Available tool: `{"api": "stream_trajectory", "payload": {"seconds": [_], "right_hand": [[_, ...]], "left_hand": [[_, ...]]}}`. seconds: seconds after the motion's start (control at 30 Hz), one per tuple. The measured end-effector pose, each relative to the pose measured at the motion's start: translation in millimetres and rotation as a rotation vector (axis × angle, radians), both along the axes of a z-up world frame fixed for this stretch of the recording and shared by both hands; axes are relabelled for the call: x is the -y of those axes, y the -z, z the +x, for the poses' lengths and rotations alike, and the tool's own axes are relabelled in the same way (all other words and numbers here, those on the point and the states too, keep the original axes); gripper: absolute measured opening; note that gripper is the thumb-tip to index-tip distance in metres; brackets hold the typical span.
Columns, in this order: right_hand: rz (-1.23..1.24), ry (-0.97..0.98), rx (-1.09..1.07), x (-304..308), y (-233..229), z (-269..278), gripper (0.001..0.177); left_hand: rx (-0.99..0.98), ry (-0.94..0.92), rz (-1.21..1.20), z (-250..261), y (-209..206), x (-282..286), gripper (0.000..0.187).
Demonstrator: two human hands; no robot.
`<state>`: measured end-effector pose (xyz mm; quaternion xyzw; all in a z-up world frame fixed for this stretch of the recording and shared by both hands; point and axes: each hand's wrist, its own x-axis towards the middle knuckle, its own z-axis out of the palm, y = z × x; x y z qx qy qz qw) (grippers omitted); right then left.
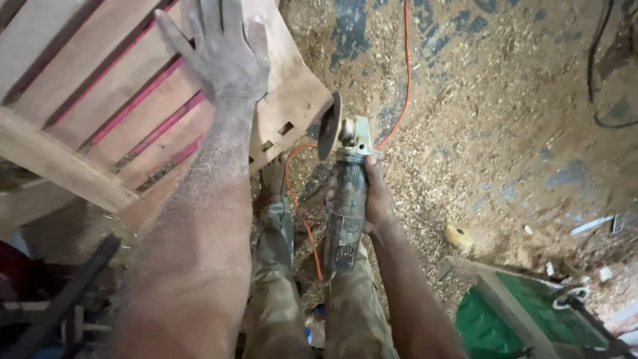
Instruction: Sanding the wooden slats of a chair back using an angle grinder with a sanding disc.
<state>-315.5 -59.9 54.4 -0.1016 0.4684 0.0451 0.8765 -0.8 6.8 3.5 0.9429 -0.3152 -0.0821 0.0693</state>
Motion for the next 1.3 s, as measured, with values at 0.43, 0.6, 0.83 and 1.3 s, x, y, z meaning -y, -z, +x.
{"api": "stream_trajectory", "payload": {"seconds": [0.43, 0.6, 0.83, 1.3], "right_hand": [[0.009, 0.210, -0.098, -37.7, -19.8, -59.6, 0.071], [-0.179, -0.051, -0.169, -11.5, 2.9, -38.8, 0.067], [-0.168, -0.089, -0.064, 7.7, 18.4, -19.6, 0.061], [-0.111, -0.348, -0.054, 83.5, 6.1, -23.6, 0.065]], "left_hand": [[-0.146, -0.025, 0.195, 4.6, -21.5, 13.6, 0.062], [-0.137, -0.041, 0.181, 1.3, -23.0, 15.7, 0.060], [-0.127, -0.083, 0.277, 7.2, -20.9, 20.7, 0.061], [0.061, 0.017, -0.016, 1.2, 0.8, 0.4, 0.051]]}}
